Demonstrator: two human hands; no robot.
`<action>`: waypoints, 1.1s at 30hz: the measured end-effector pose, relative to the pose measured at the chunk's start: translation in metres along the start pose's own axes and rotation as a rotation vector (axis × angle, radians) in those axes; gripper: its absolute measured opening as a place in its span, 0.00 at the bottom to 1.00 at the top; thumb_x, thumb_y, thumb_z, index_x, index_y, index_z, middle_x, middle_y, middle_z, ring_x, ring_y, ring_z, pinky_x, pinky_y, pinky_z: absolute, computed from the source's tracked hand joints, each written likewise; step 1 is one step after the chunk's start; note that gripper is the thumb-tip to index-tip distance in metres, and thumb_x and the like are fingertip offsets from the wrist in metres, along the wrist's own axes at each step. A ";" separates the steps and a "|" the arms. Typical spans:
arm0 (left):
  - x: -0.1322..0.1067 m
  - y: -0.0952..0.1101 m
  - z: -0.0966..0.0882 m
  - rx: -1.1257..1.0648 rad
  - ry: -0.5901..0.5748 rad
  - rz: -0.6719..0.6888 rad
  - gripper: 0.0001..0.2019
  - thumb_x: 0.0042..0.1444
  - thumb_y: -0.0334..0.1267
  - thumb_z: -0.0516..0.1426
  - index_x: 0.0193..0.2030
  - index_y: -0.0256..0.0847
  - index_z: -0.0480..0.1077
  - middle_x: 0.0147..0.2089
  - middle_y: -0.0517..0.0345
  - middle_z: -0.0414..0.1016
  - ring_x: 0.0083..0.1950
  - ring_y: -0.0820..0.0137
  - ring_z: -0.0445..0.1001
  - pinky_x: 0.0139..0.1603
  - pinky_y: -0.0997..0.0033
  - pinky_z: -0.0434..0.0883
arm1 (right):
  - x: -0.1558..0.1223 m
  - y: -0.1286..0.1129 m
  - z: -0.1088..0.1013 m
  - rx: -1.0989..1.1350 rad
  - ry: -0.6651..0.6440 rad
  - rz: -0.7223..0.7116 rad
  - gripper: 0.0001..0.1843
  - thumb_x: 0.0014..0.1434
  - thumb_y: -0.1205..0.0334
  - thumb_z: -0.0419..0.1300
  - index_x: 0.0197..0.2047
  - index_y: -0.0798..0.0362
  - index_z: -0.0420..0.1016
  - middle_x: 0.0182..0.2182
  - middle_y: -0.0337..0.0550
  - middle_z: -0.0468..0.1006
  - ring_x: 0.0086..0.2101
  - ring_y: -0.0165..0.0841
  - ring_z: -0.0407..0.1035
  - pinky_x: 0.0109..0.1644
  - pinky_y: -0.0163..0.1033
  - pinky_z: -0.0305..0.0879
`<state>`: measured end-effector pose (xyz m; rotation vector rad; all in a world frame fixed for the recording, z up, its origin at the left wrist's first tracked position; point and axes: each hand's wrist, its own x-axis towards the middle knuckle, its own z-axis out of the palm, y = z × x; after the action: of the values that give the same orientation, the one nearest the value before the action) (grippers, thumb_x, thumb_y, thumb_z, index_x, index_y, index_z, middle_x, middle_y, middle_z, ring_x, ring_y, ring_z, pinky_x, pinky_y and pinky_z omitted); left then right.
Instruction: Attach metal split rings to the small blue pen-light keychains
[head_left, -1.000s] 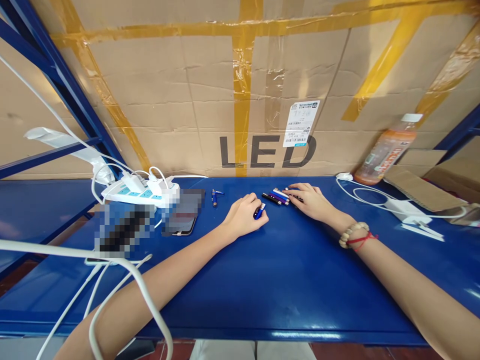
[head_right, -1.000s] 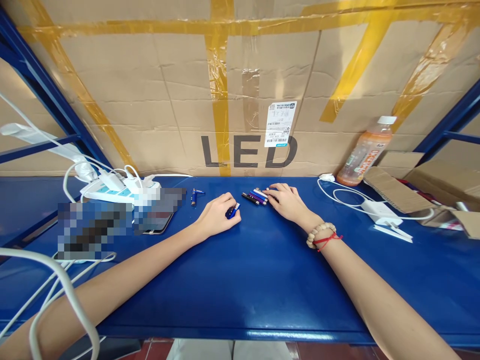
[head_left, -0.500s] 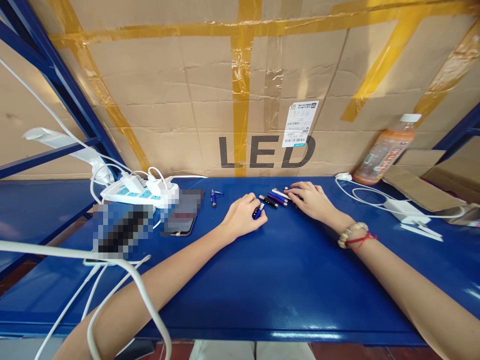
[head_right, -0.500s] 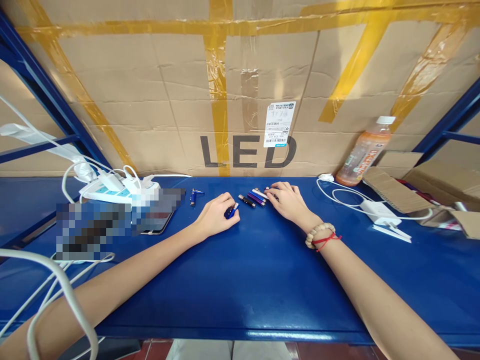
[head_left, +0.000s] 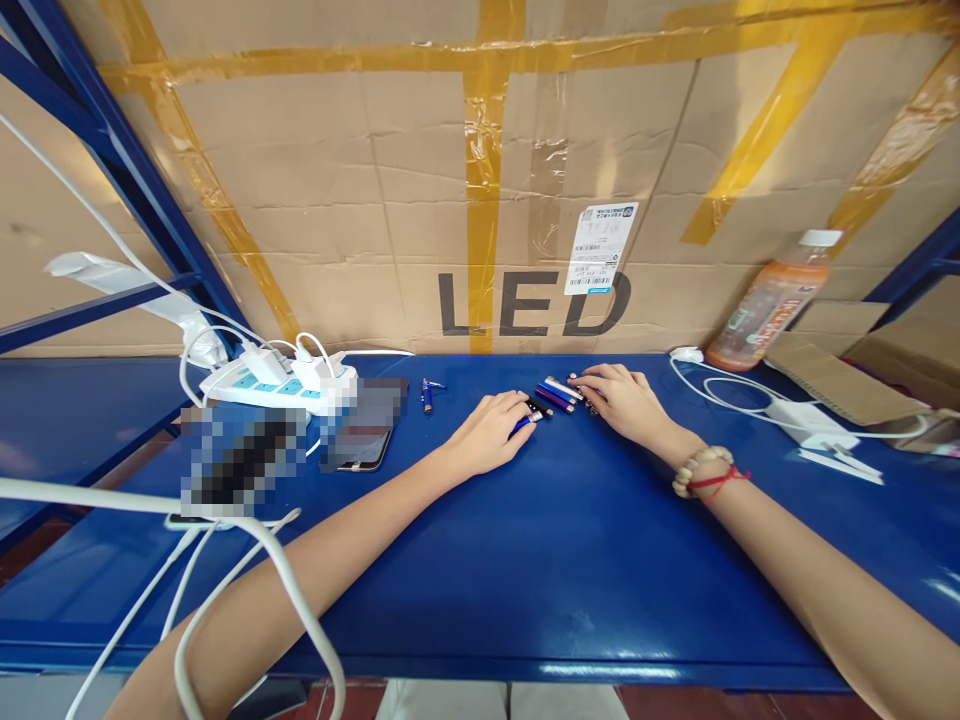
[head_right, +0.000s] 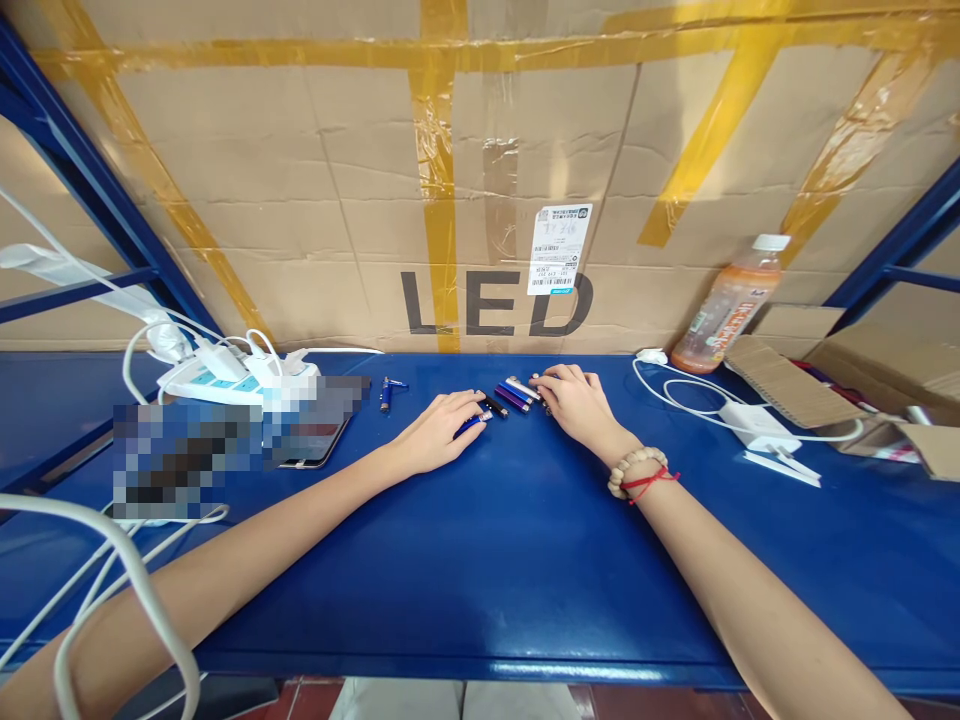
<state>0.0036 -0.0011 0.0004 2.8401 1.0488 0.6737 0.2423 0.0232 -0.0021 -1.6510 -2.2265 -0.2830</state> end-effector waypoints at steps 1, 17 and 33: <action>0.000 0.000 0.000 -0.003 -0.011 -0.001 0.13 0.63 0.39 0.46 0.47 0.37 0.67 0.58 0.49 0.67 0.61 0.64 0.62 0.58 0.61 0.61 | 0.000 0.001 0.001 -0.008 -0.005 0.003 0.21 0.64 0.57 0.42 0.45 0.46 0.75 0.48 0.46 0.73 0.48 0.41 0.62 0.46 0.49 0.57; 0.002 0.003 -0.003 0.041 0.052 -0.057 0.12 0.64 0.39 0.45 0.46 0.39 0.66 0.47 0.54 0.69 0.47 0.67 0.66 0.47 0.66 0.63 | 0.003 0.002 -0.003 0.044 -0.005 0.018 0.17 0.60 0.51 0.50 0.38 0.44 0.79 0.46 0.43 0.75 0.47 0.42 0.64 0.45 0.48 0.58; 0.000 0.001 -0.004 0.014 0.123 -0.040 0.05 0.60 0.38 0.52 0.41 0.40 0.64 0.41 0.56 0.71 0.43 0.68 0.69 0.44 0.68 0.65 | 0.004 0.003 -0.007 0.063 -0.089 0.041 0.09 0.56 0.55 0.57 0.34 0.42 0.80 0.45 0.39 0.76 0.47 0.42 0.66 0.44 0.47 0.62</action>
<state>0.0023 -0.0022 0.0043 2.8122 1.1286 0.8504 0.2449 0.0252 0.0062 -1.7048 -2.2379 -0.1305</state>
